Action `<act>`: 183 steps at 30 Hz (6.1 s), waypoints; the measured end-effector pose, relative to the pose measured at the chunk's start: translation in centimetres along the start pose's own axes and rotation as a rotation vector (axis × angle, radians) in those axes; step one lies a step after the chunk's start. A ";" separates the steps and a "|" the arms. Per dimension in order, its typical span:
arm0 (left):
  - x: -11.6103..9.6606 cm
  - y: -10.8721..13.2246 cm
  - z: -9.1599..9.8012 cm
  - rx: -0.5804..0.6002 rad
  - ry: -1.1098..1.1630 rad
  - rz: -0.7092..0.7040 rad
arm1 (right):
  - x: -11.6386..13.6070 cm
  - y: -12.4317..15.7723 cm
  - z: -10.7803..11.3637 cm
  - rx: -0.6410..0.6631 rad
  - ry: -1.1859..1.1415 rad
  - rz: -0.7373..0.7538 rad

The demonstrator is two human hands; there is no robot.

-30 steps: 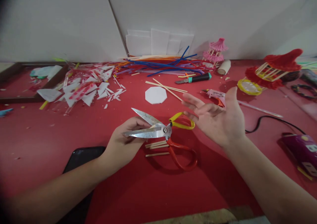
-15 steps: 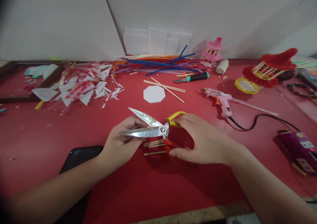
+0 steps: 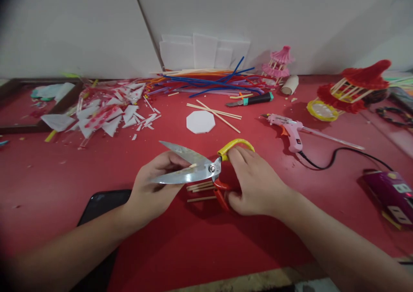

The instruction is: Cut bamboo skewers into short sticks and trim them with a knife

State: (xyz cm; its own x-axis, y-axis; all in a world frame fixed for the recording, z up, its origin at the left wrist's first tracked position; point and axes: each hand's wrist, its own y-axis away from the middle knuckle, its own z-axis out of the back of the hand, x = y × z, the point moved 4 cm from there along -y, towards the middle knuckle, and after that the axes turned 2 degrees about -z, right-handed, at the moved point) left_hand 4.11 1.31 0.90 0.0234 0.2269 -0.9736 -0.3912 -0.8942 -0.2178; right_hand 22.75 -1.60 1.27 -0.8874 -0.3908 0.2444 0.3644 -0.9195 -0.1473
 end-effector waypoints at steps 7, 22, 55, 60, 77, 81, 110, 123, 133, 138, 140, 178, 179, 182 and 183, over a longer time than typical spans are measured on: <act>0.3 0.0 0.0 0.019 -0.032 -0.030 | 0.5 0.0 -0.6 -0.115 0.060 -0.145; -0.4 0.8 -0.7 0.162 -0.273 -0.147 | 0.1 0.4 -0.9 0.050 -0.089 -0.110; 0.3 0.6 -1.8 0.266 0.192 0.181 | -0.3 0.4 0.0 0.125 -0.238 -0.056; -0.5 0.9 -0.7 0.020 -0.118 -0.112 | 0.3 0.2 0.1 0.100 -0.244 -0.080; -0.2 0.4 -1.2 0.283 0.175 0.171 | 0.4 0.4 -0.2 0.034 -0.144 -0.010; -0.4 0.2 -1.7 0.337 0.296 0.240 | 0.3 0.5 -0.3 0.064 -0.117 -0.011; 1.2 -1.1 1.7 -0.270 0.217 0.114 | -5.8 0.0 1.6 -0.067 0.076 -0.354; -0.2 0.0 -1.3 0.244 -0.667 -0.083 | -3.9 0.4 2.0 -0.055 0.056 -0.089; 0.1 1.0 -2.6 0.427 -1.036 -0.199 | 2.0 0.5 0.2 -0.045 0.079 0.331; 0.3 0.8 -2.7 0.420 -1.119 -0.219 | 2.6 0.5 -0.7 0.030 0.229 0.334; 0.3 0.8 -2.8 0.419 -1.150 -0.226 | 2.8 0.4 -0.9 0.041 0.265 0.313; 1.3 -0.2 -0.2 0.002 0.025 0.143 | -5.8 0.1 0.1 -0.003 0.233 -0.440; 1.3 -0.3 -0.2 -0.002 0.059 0.144 | -5.5 0.1 0.3 -0.058 0.199 -0.451; 1.2 -0.5 -0.3 -0.011 0.165 0.136 | -4.1 0.2 0.8 -0.151 -0.010 -0.432; 1.2 -0.5 -0.3 -0.013 0.194 0.131 | -3.6 0.2 0.9 -0.154 -0.078 -0.391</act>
State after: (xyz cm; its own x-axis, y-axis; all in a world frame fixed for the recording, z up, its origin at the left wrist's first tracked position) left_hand 4.62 1.95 -0.18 0.1505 0.0310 -0.9881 -0.3903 -0.9165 -0.0882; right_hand 26.29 -0.44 1.26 -0.9242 -0.0213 0.3813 -0.0471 -0.9845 -0.1690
